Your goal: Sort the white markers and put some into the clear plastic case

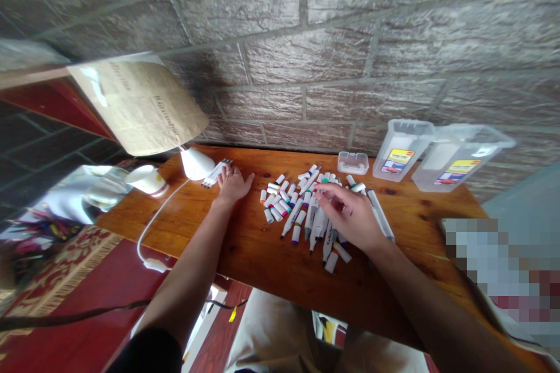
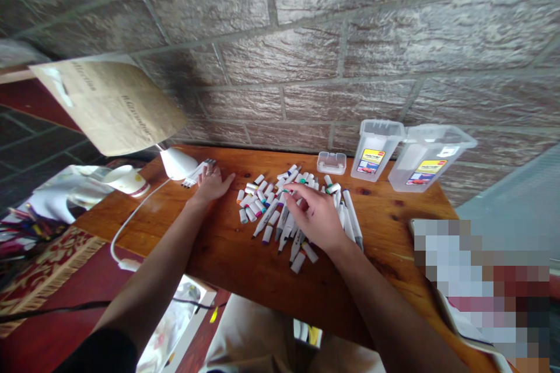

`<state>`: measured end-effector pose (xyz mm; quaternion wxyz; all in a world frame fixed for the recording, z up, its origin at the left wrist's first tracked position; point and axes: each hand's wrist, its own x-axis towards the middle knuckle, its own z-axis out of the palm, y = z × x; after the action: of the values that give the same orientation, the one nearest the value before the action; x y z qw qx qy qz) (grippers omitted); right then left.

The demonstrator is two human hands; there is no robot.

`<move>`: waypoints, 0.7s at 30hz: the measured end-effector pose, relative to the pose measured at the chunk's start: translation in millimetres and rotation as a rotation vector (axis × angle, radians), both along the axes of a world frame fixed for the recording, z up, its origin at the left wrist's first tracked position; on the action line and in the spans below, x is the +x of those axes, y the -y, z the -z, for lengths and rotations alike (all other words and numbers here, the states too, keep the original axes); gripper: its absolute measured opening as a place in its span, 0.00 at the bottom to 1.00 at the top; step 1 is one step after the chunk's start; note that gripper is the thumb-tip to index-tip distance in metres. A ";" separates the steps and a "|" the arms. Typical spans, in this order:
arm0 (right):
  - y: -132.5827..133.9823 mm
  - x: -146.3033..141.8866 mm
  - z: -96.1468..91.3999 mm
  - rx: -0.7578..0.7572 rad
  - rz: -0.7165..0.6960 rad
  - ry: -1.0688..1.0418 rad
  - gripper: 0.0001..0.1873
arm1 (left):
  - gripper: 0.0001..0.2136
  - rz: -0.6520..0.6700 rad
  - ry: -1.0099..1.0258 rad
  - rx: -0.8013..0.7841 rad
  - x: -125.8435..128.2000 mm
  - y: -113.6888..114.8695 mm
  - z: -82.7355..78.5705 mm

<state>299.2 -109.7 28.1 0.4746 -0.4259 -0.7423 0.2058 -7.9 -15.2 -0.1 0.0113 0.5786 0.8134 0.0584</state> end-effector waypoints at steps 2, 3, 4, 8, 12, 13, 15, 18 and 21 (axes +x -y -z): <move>-0.1 -0.3 -0.1 0.012 0.002 0.002 0.10 | 0.36 0.003 0.001 0.001 -1.3 -1.2 0.1; -0.2 -0.4 -0.1 0.016 0.005 0.003 0.10 | 0.36 0.004 0.001 0.007 -2.2 -1.9 0.5; -0.3 -0.5 0.1 0.017 0.008 0.003 0.10 | 0.36 0.003 0.003 0.012 -2.9 -2.6 1.2; -1.0 -0.1 0.7 0.008 0.014 0.006 0.10 | 0.34 0.009 0.017 0.061 -3.0 -4.7 3.5; -1.5 -0.3 1.1 0.046 -0.004 0.007 0.08 | 0.24 0.166 0.069 0.270 5.6 -3.1 -0.5; -1.5 -0.8 1.2 0.052 -0.016 0.014 0.08 | 0.20 0.234 0.114 0.330 9.1 -1.1 -2.8; -1.4 -2.3 1.7 0.056 -0.044 0.029 0.08 | 0.17 0.379 0.245 0.425 17.6 5.5 -8.2; -1.6 -4.0 2.5 0.061 -0.058 0.026 0.07 | 0.17 0.657 0.439 0.408 33.4 20.7 -16.0; -2.4 -3.0 2.1 0.060 -0.039 0.009 0.07 | 0.19 0.896 0.509 0.306 50.6 35.7 -20.6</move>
<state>296.3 -107.3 26.0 0.4799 -0.3975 -0.7585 0.1908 42.7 -50.9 20.6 0.1475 0.8318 0.4405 0.3040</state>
